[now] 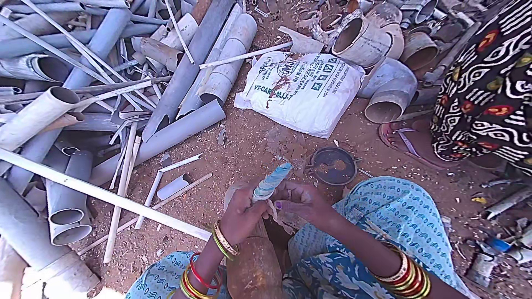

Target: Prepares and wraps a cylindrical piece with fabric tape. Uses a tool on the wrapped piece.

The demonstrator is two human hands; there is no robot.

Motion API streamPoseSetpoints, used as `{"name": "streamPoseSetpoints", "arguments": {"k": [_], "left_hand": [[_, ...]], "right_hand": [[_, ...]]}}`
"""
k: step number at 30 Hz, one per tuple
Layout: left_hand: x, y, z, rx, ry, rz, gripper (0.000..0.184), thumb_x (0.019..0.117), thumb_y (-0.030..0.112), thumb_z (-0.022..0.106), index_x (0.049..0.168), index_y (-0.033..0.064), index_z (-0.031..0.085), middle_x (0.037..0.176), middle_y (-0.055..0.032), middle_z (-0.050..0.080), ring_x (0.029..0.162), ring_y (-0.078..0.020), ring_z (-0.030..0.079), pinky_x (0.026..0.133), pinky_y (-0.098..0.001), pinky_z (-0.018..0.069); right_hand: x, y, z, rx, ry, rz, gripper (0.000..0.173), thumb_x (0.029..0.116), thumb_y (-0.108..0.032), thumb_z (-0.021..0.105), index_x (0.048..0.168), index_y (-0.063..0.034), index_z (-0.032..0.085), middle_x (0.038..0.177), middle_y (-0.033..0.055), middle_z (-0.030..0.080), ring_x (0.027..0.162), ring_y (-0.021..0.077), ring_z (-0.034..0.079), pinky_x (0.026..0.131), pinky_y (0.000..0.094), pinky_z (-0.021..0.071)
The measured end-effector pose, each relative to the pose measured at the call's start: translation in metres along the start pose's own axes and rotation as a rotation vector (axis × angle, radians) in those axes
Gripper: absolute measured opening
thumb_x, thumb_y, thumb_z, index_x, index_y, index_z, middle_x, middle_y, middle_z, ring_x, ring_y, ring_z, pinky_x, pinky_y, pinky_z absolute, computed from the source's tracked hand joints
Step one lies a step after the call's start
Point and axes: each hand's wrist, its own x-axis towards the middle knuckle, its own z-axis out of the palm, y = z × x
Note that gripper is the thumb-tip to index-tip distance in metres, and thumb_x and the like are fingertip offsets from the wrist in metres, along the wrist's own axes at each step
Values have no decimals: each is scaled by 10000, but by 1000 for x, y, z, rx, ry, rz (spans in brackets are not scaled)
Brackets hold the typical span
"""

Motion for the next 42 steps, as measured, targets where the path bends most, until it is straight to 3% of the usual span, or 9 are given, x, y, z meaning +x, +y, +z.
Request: {"name": "streamPoseSetpoints", "arguments": {"k": [6, 13, 18, 24, 30, 35, 42], "left_hand": [[1, 0, -3, -28, 61, -33, 227, 867, -19, 496, 1081, -21, 572, 779, 100, 629, 649, 42, 626, 640, -151, 554], [3, 0, -2, 147, 42, -13, 345, 814, 18, 683, 1129, -89, 592, 909, 7, 651, 795, 63, 609, 745, -113, 510], [4, -3, -4, 111, 46, 12, 306, 792, -9, 674, 1085, -52, 598, 881, 47, 661, 787, 62, 623, 742, -121, 524], [3, -2, -6, 97, 46, 9, 317, 799, -16, 677, 1103, -52, 594, 894, 40, 664, 793, 54, 632, 742, -125, 530], [4, -3, -5, 141, 74, 4, 279, 807, 11, 711, 1064, -38, 613, 857, 35, 665, 763, 48, 624, 721, -127, 523], [4, -3, -4, 119, 58, -19, 318, 805, -6, 722, 1095, -53, 601, 870, 30, 663, 769, 46, 627, 732, -126, 527], [2, -1, -7, 96, -20, -5, 393, 776, -28, 695, 1147, -83, 576, 940, 20, 655, 805, 61, 621, 744, -115, 524]], "right_hand": [[0, -2, 1, -68, -20, -13, 169, 865, 53, 639, 933, -102, 633, 830, -153, 667, 755, -73, 630, 709, 123, 533], [-1, -2, 2, -97, -1, -55, 171, 845, 47, 651, 921, -101, 614, 826, -149, 645, 722, -84, 610, 661, 101, 510], [0, -1, 0, -129, -10, -68, 137, 858, 30, 651, 916, -89, 616, 829, -145, 635, 741, -88, 602, 683, 102, 508], [2, -8, -8, -81, 67, -35, 172, 893, 27, 607, 933, -139, 586, 812, -157, 629, 715, -64, 608, 671, 123, 520], [-2, -8, 0, -255, 12, -8, 60, 892, -11, 665, 951, -18, 669, 883, -99, 669, 806, -97, 622, 747, 94, 523], [-4, -2, 3, -315, 21, -24, 42, 892, -30, 658, 899, 3, 683, 855, -76, 658, 791, -110, 591, 738, 78, 490], [-4, 0, 2, -251, -29, -91, 64, 901, -34, 587, 885, -33, 650, 811, -126, 615, 733, -128, 554, 667, 66, 456]]}}
